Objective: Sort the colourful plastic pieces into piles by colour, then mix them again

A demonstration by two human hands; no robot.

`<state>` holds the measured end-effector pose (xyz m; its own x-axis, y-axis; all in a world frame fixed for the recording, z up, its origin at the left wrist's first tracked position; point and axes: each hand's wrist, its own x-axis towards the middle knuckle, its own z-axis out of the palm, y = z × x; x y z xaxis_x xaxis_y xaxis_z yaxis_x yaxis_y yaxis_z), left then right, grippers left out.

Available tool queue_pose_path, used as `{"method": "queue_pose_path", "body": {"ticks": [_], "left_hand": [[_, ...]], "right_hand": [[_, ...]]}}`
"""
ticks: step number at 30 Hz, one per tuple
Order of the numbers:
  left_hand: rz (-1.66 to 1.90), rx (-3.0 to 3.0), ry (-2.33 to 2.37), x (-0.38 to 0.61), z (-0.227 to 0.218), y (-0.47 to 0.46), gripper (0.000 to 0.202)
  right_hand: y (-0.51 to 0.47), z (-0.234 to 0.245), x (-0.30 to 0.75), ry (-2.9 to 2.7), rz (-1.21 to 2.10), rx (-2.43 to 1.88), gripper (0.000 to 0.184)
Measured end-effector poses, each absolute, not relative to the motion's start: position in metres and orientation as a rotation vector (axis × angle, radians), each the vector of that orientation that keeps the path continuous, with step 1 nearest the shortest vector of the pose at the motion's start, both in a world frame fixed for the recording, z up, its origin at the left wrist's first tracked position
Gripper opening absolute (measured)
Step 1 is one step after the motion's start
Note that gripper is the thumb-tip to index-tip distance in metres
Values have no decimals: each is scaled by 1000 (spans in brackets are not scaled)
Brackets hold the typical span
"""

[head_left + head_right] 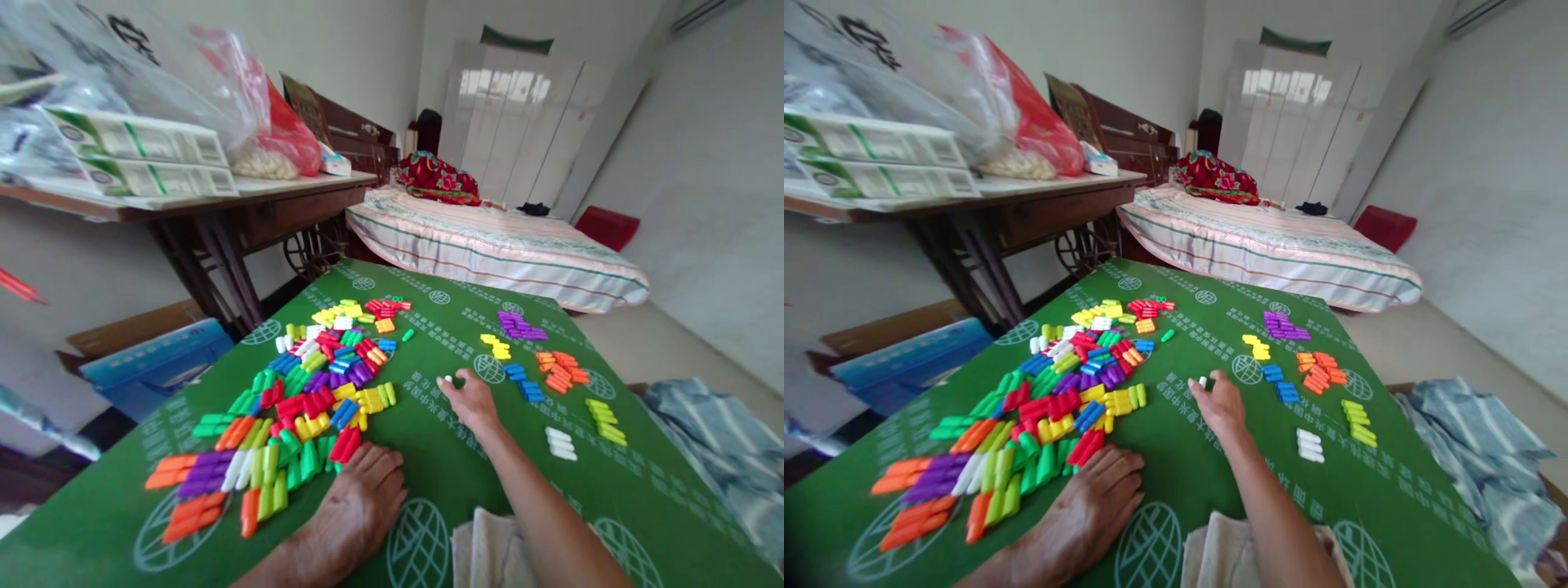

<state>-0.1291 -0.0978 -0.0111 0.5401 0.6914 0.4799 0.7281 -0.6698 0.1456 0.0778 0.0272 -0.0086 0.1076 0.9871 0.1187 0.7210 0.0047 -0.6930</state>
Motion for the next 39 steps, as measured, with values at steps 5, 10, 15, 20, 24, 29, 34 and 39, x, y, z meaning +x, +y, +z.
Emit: {"method": "queue_pose_path", "body": {"ticks": [5, 10, 15, 20, 24, 29, 34, 39], "left_hand": [[-874, -2662, -1178, -132, -14, -97, 20], [-853, -2706, -1199, -136, -9, -97, 20], [-807, -2709, -1202, -136, -5, -99, 19], [-804, -2670, -1239, -137, -9, -98, 20], [-806, -2622, -1260, -139, -14, -96, 18], [-781, -2569, -1262, -140, -14, -97, 17], [-748, -2574, -1280, -139, -10, -100, 16], [-833, -2601, -1258, -137, -11, -103, 15]], "right_hand": [[33, 14, 60, -1895, 398, -2100, 20], [-10, 29, 79, -2154, 302, -2181, 21], [-65, 29, 144, -2237, 135, -2398, 23], [-94, 13, 202, -2210, 60, -2543, 28], [-101, 3, 216, -2158, 33, -2556, 34], [-105, -5, 218, -2130, -25, -2517, 38], [-112, -4, 210, -2119, -98, -2504, 37], [-116, -4, 179, -2117, -272, -2362, 34]]}}
